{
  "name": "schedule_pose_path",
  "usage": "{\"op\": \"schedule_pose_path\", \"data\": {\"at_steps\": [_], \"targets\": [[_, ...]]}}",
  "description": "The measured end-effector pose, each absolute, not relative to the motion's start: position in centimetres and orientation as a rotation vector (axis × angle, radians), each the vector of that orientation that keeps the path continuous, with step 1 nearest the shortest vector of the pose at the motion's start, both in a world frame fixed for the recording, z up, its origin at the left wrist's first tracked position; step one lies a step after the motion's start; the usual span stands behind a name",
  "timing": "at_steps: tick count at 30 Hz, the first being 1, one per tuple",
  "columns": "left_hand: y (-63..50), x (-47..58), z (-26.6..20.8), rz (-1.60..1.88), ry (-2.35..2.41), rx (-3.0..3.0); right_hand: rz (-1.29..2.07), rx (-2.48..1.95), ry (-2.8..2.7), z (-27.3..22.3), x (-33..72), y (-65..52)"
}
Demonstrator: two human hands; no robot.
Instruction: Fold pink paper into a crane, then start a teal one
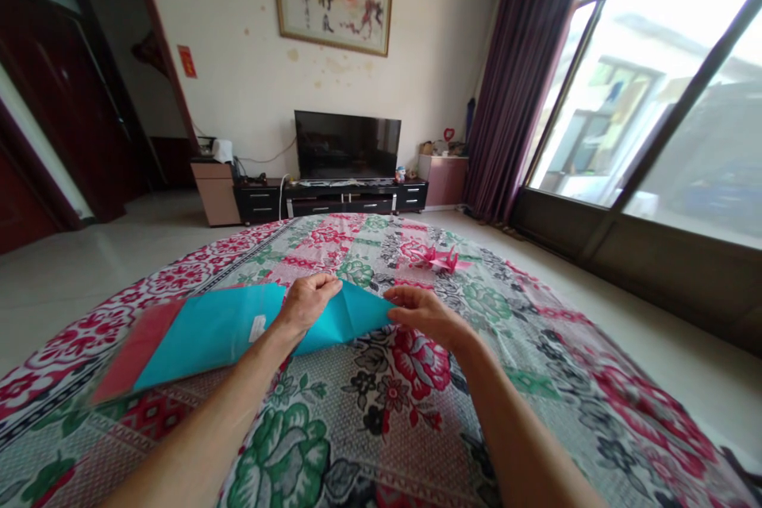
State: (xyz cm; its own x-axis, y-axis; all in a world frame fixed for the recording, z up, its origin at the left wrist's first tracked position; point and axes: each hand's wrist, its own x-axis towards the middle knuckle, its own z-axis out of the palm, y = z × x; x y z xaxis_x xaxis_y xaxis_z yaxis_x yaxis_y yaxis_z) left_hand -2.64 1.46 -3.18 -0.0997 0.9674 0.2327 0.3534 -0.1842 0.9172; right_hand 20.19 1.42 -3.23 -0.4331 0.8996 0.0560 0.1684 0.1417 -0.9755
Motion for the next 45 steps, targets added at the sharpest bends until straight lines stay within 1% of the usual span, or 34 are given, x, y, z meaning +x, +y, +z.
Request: {"op": "schedule_pose_path", "data": {"at_steps": [5,9,13,20,45], "targets": [[1.4,-2.8,-2.4,1.547,1.46,1.505,1.205,-0.936,-1.334,-4.0,18.1,1.4],[1.1,-2.8,-1.8,1.674,1.496,1.522,1.244,-0.825,-1.077,-4.5,16.6,1.4],[0.7,-2.5,-1.3,1.749,1.469,1.531,1.335,-0.741,-0.946,-5.0,16.0,1.5],[0.8,-2.5,-1.4,1.788,1.462,1.461,1.369,-0.739,-0.884,-4.7,16.2,1.2],[1.0,-2.8,-1.5,1.802,1.463,1.402,1.502,-0.673,-0.984,-4.4,17.6,1.0]]}}
